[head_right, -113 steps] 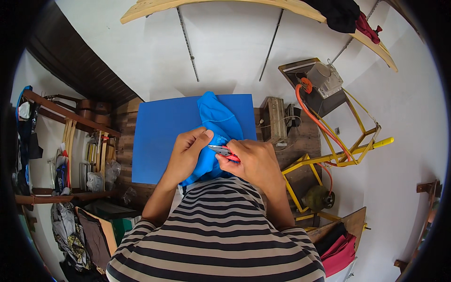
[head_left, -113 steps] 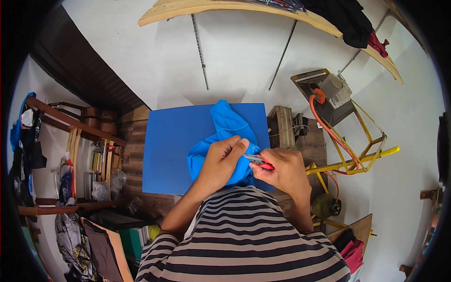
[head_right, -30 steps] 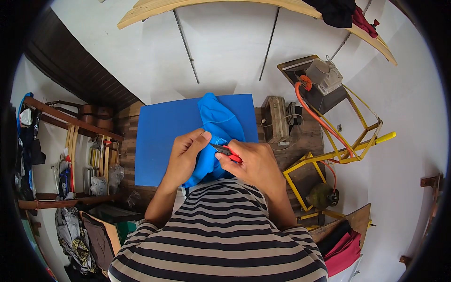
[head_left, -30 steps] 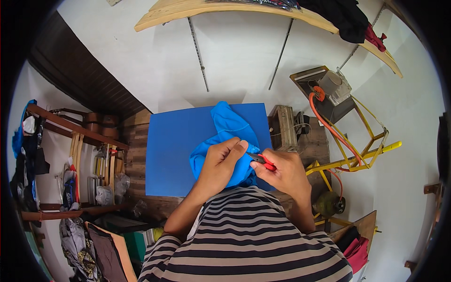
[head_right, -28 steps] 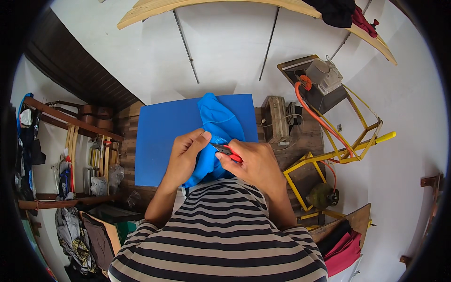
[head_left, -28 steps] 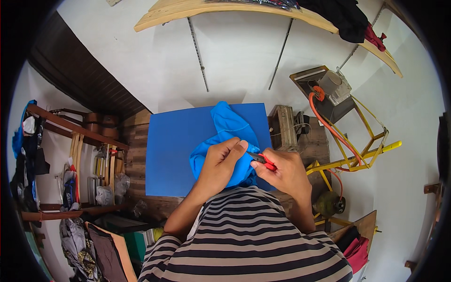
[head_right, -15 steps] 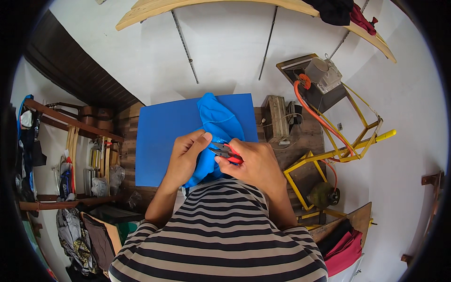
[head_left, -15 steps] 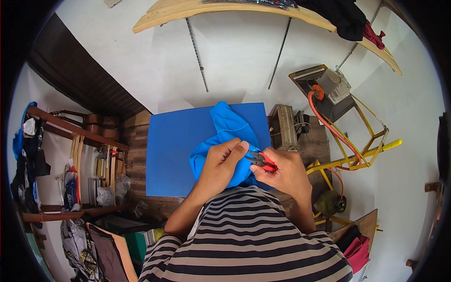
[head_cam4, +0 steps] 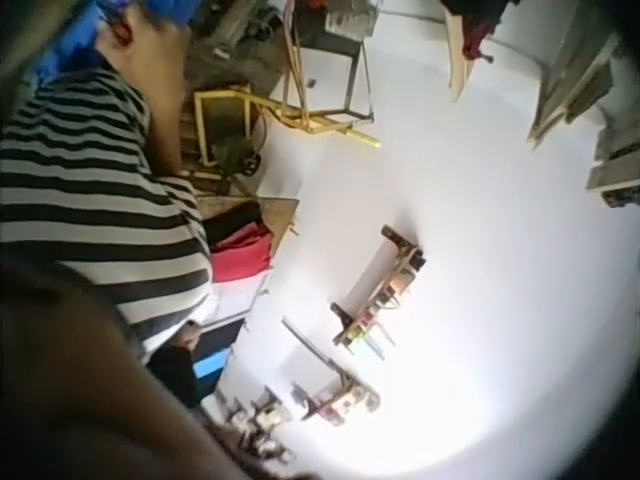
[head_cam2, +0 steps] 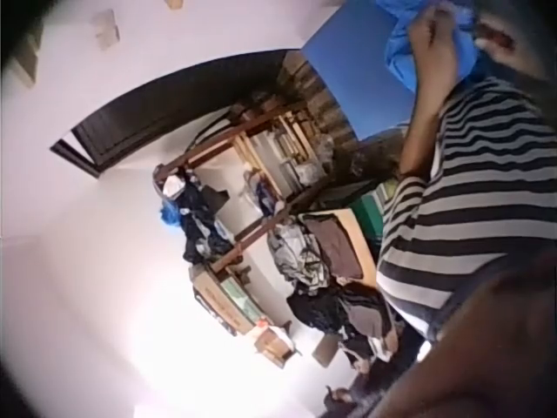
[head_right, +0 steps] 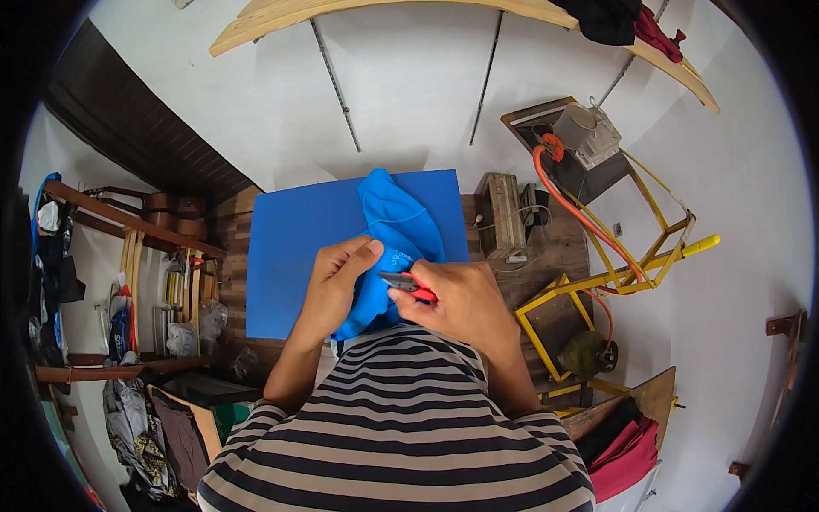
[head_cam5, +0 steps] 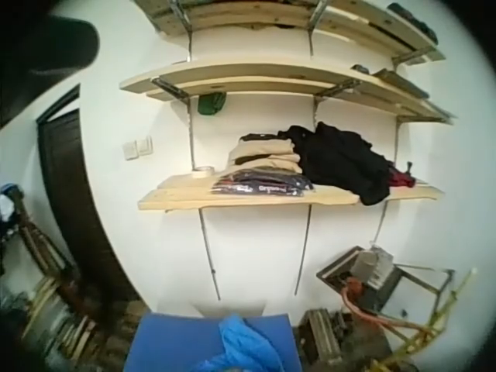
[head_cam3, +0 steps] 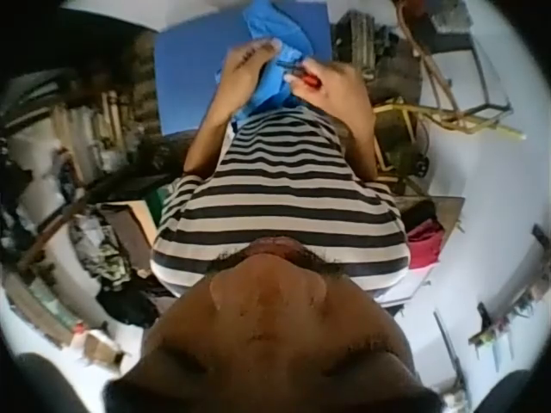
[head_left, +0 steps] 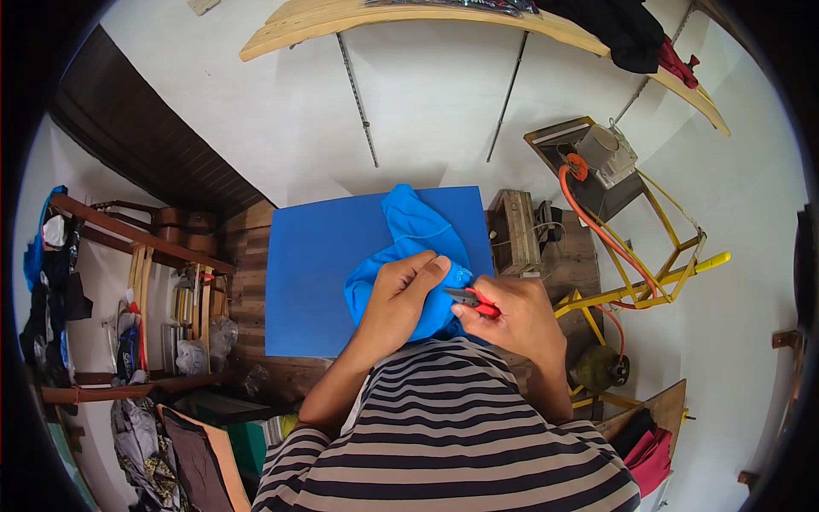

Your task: Cutting a piece of blue fabric with scissors on a workbench.

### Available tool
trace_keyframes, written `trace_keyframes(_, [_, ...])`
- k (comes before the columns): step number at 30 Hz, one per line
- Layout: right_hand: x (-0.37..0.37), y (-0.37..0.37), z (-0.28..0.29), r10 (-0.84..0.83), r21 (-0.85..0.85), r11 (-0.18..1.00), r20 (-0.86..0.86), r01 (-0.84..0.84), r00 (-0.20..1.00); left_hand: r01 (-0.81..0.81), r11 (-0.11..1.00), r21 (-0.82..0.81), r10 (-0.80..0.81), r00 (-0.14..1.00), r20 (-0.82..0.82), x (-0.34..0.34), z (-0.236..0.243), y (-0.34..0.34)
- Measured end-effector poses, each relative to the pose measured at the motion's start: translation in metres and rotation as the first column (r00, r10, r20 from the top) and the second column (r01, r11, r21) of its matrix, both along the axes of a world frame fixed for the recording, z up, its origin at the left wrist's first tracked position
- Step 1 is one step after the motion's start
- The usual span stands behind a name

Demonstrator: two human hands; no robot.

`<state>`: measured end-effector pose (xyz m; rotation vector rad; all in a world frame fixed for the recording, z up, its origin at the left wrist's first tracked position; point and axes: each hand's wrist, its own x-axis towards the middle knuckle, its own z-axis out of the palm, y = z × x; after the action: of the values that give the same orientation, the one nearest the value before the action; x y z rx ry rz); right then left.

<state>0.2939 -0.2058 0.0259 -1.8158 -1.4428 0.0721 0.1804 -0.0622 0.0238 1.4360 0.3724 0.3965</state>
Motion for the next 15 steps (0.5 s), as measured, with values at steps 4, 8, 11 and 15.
trace_keyframes(4, [-0.003,0.001,0.001,-0.043,-0.008,0.999,-0.021,0.043,0.999,-0.017,1.000,0.021,0.017,1.000,0.004,-0.001,0.002,0.001])
trace_keyframes(8, [-0.001,-0.001,0.006,-0.065,-0.065,0.996,-0.021,0.064,0.998,-0.020,0.999,0.049,0.020,1.000,-0.009,-0.001,0.002,0.000])
trace_keyframes(11, [0.005,-0.005,0.010,0.069,-0.133,0.988,-0.035,-0.073,0.997,-0.024,0.998,0.055,0.024,1.000,-0.002,0.000,0.000,0.001])
trace_keyframes(15, [0.002,-0.003,0.009,-0.018,-0.049,0.999,-0.142,0.011,0.990,-0.032,0.998,0.050,0.032,0.999,0.011,0.000,-0.002,0.003])
